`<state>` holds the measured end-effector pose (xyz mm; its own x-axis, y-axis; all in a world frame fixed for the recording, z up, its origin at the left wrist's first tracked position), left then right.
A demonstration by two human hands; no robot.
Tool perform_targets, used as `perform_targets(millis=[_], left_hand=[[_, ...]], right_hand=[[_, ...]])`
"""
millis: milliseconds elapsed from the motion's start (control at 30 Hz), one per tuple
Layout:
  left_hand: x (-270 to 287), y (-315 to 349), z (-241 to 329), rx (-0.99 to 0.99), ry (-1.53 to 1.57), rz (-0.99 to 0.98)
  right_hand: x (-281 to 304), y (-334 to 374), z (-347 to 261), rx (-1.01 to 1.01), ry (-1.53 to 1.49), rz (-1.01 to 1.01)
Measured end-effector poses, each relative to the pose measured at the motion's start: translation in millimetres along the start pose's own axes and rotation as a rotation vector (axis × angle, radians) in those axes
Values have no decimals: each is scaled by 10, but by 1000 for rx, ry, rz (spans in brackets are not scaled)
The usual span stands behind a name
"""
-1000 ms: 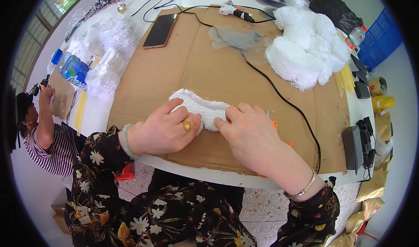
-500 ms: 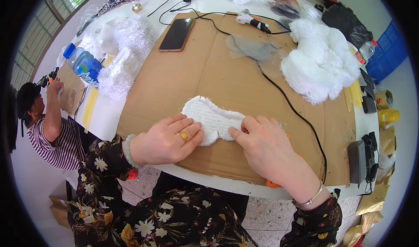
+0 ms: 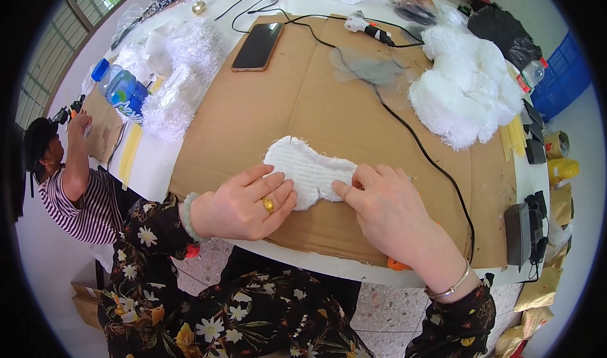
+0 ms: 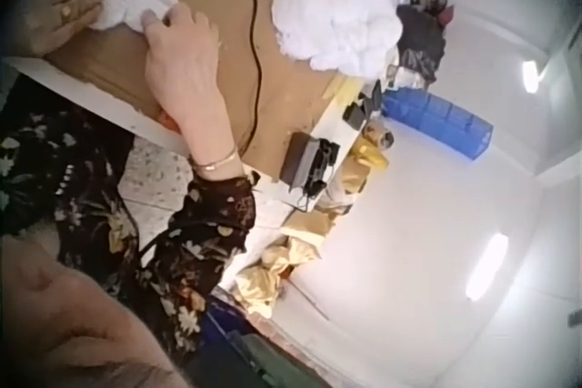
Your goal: Applying hot glue to fabric shapes and adding stuffing to create plush toys.
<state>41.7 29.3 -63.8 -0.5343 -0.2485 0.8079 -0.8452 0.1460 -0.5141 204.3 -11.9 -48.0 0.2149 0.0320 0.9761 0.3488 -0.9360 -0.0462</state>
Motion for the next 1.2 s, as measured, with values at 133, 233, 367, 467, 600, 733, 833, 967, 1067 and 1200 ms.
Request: perform_targets(millis=[133, 233, 367, 467, 600, 733, 833, 967, 1067, 1200], left_hand=[[-31, -9, -32, 12, 42, -27], [-93, -23, -78, 30, 147, -135], [-80, -3, -109, 67, 183, -113], [-78, 4, -174, 154, 315, -79], [-131, 48, -361, 362, 543, -106], [-143, 53, -424, 453, 673, -61], [-145, 67, -425, 487, 673, -93], [-64, 34, -306, 349, 476, -77], [8, 6, -157, 253, 332, -105], [25, 24, -92, 207, 245, -97]], right_hand=[[6, -17, 13, 3, -25, -5], [46, 15, 47, 3, -44, 1], [399, 195, 50, -29, -44, 77], [683, 569, 136, -131, -14, 145], [696, 1081, 217, -304, 43, -19], [483, 1321, 226, -362, 13, -114], [338, 1307, 218, -364, 29, -122], [259, 1271, 271, -341, 49, -41], [240, 1211, 235, -285, 36, -3], [228, 1163, 195, -246, 20, 1]])
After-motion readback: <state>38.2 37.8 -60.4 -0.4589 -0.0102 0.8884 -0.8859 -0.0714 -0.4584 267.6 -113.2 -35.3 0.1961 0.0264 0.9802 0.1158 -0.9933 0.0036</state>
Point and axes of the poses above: each hand's wrist, its own y-axis away from the middle knuckle, its own x-axis out of the back of the hand, z = x × y, the point moved 6 cm from there along -y, towards the middle knuckle, and after that the axes turned 3 degrees about x, right-handed, at the moved point
